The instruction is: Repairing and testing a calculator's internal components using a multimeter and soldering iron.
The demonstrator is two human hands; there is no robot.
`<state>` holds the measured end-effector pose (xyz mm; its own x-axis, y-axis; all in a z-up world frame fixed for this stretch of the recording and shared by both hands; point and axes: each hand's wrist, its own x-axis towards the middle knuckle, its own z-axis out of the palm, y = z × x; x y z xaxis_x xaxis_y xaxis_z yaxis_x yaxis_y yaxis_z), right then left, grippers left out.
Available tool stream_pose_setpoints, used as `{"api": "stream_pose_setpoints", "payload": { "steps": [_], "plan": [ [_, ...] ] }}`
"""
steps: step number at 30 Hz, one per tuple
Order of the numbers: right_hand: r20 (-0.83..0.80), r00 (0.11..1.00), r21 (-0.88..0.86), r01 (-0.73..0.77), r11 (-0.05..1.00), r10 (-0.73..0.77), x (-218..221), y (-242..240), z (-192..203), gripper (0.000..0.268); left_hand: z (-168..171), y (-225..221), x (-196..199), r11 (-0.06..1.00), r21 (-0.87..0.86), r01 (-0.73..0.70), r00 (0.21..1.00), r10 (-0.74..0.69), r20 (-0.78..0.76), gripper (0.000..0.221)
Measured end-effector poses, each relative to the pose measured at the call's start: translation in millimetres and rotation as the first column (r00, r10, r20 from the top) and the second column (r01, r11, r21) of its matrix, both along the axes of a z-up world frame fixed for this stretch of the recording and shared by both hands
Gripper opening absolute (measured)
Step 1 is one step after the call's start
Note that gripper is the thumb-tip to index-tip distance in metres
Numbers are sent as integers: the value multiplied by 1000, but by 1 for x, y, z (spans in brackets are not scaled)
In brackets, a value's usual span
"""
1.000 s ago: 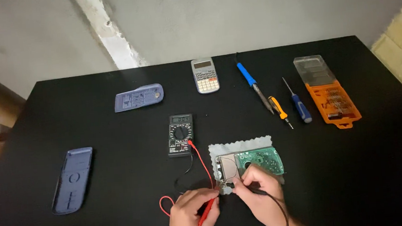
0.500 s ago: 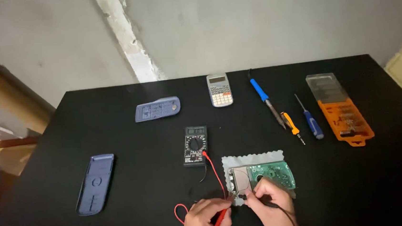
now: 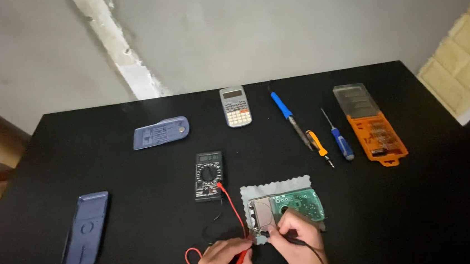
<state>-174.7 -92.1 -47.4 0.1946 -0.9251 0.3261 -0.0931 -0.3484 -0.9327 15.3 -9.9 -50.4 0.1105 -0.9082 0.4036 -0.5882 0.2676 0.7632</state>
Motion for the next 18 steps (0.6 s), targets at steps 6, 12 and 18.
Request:
{"api": "stream_pose_setpoints", "payload": {
  "steps": [6, 12, 18],
  "plan": [
    [-37, 999, 13, 13, 1000, -13, -2, -1, 2, 34, -17, -3, 0, 999, -20, -46, 999, 47, 29, 23],
    [-16, 999, -1, 34, 999, -34, -1, -6, -17, 34, -21, -7, -3, 994, -82, -66, 997, 64, -32, 25],
    [-101, 995, 33, 24, 999, -21, -2, -4, -3, 35, -9, -6, -2, 989, -139, -48, 998, 52, 25, 24]
  ]
}}
